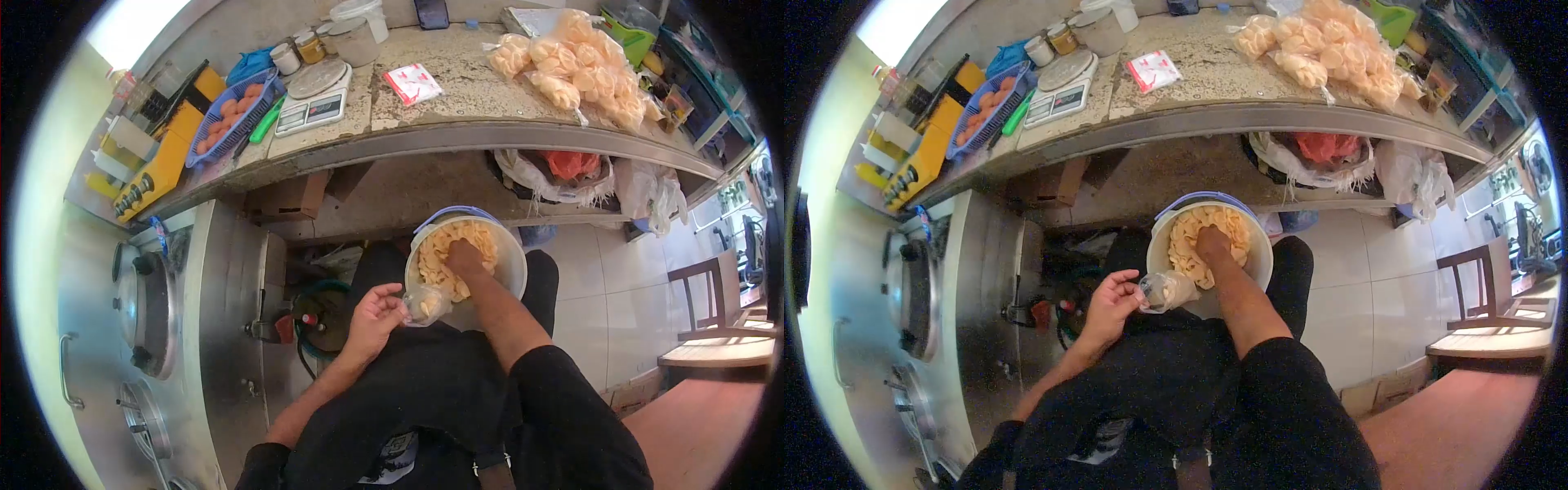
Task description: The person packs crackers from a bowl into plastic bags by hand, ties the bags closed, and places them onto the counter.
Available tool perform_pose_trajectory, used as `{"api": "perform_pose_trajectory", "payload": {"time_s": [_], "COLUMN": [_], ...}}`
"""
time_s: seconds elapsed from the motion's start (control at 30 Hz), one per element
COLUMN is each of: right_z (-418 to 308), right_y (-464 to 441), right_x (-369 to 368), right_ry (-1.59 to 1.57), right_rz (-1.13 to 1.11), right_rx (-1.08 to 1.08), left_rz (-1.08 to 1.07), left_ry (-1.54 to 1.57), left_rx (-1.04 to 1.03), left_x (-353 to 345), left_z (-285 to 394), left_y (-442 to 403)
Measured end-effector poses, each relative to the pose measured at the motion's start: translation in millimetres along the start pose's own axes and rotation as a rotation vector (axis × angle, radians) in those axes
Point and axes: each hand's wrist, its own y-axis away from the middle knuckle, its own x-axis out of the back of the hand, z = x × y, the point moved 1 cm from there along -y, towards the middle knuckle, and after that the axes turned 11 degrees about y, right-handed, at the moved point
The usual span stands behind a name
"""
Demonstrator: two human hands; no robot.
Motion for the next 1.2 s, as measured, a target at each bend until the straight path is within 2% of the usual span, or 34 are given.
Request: {"api": "perform_pose_trajectory", "payload": {"time_s": [0.1, 0.23, 0.33, 0.43, 0.53, 0.63, 0.73, 0.83, 0.97, 1.07, 1.17, 1.2], "right_z": [10.4, 15.2, 7.0, -11.0, -28.2, -29.1, -20.6, -14.1, -29.3, -46.0, -52.9, -53.3], "right_y": [1.6, 62.0, 120.8, 179.4, 205.8, 205.1, 209.6, 202.0, 197.0, 199.3, 184.9, 179.3], "right_x": [18.1, 79.6, 129.6, 154.9, 182.7, 194.7, 214.6, 226.4, 257.8, 299.9, 326.5, 330.0], "right_ry": [-0.148, -0.580, -0.833, -0.754, -0.156, -0.124, -0.104, 0.126, 0.003, -0.099, -0.085, -0.070], "right_rz": [0.069, 0.155, 0.127, 0.400, 0.380, 0.360, 0.305, 0.178, 0.324, 0.456, 0.546, 0.552], "right_rx": [0.033, 0.013, -0.002, 0.310, 0.408, 0.384, 0.565, 0.648, 0.729, 0.751, 0.758, 0.731], "left_rz": [-0.003, -0.009, -0.014, -0.036, -0.067, -0.092, -0.133, -0.220, -0.243, -0.482, -0.668, -0.647], "left_ry": [0.004, 0.004, 0.011, 0.034, 0.004, -0.061, -0.103, -0.081, 0.153, 0.433, 0.420, 0.379], "left_rx": [-0.024, -0.040, -0.046, -0.061, -0.070, -0.106, -0.122, -0.094, -0.041, 0.046, 0.042, 0.066], "left_x": [-3.8, -12.7, -18.9, -21.0, -31.7, -37.8, -32.8, -32.3, -40.1, -73.1, -86.4, -86.0], "left_z": [-1.0, 5.3, 11.9, 8.9, 14.8, 20.5, 29.6, 49.5, 72.3, 94.7, 84.9, 81.3], "left_y": [-5.1, -13.7, -16.8, -16.8, -19.4, -28.3, -32.9, -49.5, -70.9, -58.7, -63.9, -66.5]}}
